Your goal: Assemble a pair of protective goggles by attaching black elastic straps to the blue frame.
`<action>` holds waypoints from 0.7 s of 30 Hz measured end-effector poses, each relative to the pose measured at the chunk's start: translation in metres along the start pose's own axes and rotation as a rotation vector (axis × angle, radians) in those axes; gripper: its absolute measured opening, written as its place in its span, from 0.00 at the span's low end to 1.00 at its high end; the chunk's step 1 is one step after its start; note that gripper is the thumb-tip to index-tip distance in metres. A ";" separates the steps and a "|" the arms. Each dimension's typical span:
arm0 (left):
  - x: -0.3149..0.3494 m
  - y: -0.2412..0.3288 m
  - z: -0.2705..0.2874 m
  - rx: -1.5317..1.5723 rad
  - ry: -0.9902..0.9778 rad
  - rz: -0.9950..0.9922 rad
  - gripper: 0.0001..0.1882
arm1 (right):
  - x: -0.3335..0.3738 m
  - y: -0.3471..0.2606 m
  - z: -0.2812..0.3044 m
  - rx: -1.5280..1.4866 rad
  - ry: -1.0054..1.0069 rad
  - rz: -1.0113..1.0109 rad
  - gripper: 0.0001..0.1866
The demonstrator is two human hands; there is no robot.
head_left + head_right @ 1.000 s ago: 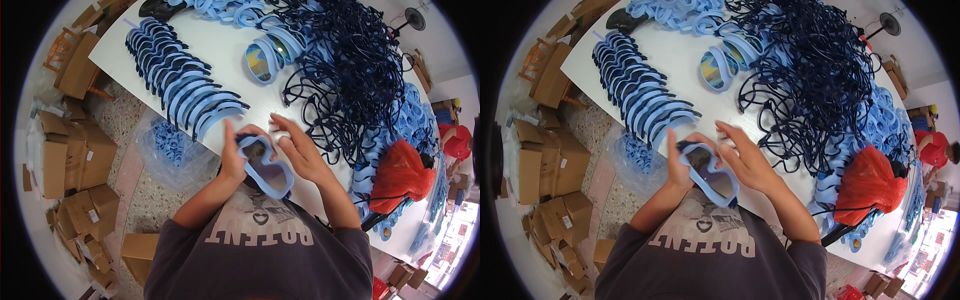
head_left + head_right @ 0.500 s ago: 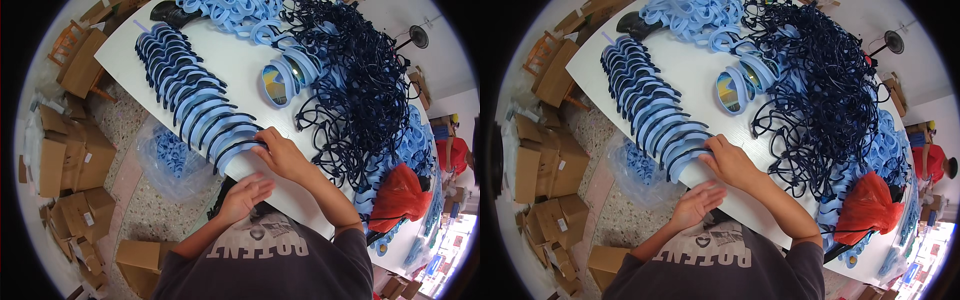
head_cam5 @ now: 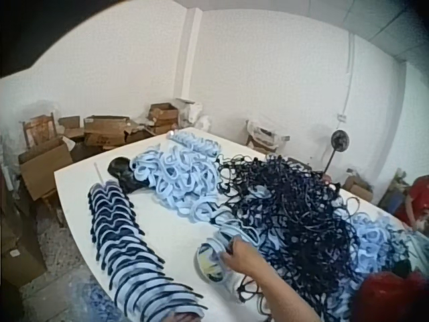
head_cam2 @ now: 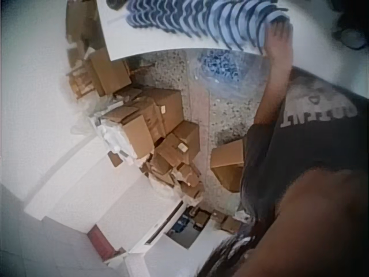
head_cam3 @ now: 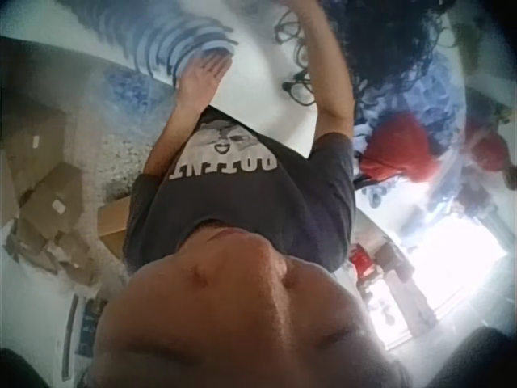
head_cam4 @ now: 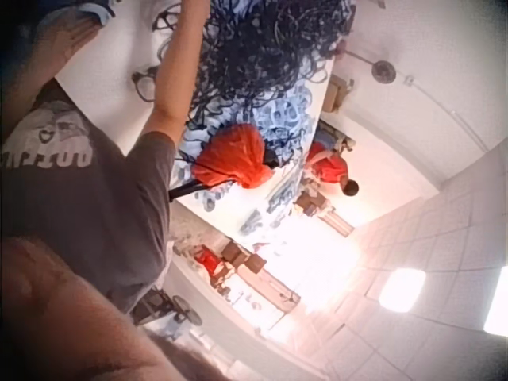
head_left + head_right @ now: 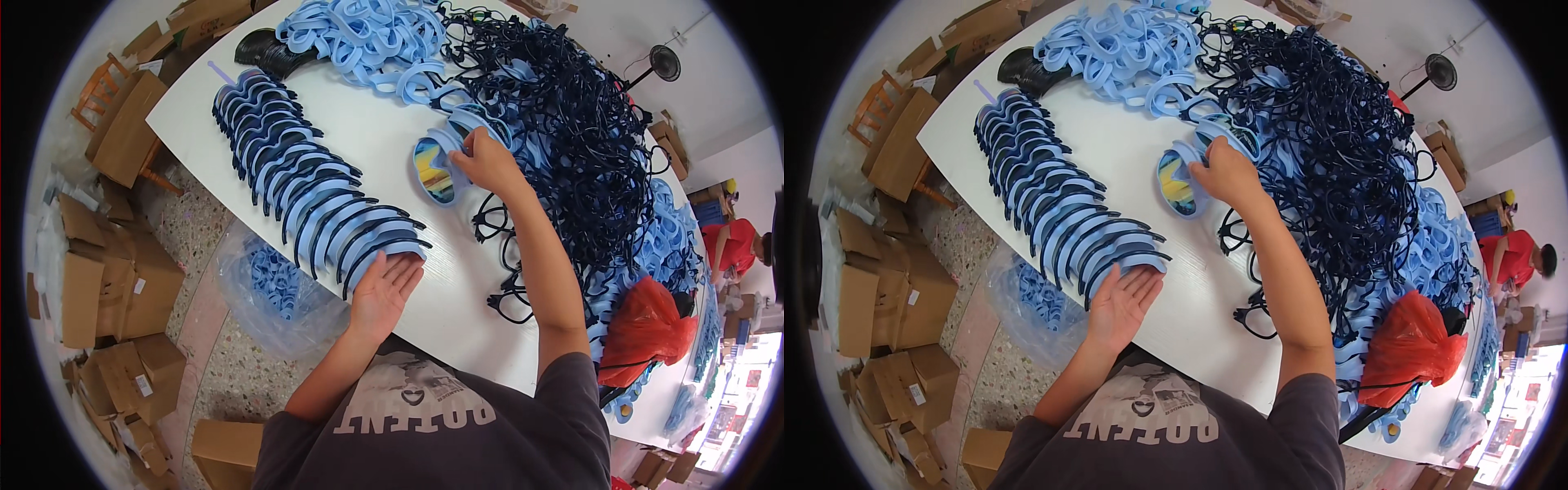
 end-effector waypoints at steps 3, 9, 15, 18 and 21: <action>0.005 -0.014 0.000 -0.087 -0.020 -0.022 0.31 | 0.000 0.008 0.000 -0.223 0.030 0.008 0.22; 0.018 -0.038 0.001 -0.057 -0.023 0.112 0.24 | 0.022 -0.015 0.022 -0.170 0.353 0.195 0.19; 0.045 -0.012 -0.063 -1.341 0.105 -0.852 0.32 | 0.101 -0.072 0.062 -0.657 0.380 0.250 0.18; 0.059 -0.009 -0.091 -1.651 0.213 -1.768 0.29 | 0.149 -0.103 0.056 -0.942 0.160 0.229 0.14; 0.048 -0.026 -0.088 -1.733 0.064 -1.794 0.31 | 0.190 -0.113 0.047 -0.779 0.033 0.105 0.14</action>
Point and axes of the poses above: each hand's wrist, its own x-axis away from the middle knuckle, its own z-axis out of the back of the hand, y = z × x, the point moved 6 cm from there along -x, towards the middle knuckle, and after that the axes turned 13 degrees about z, right-handed, at the moved point
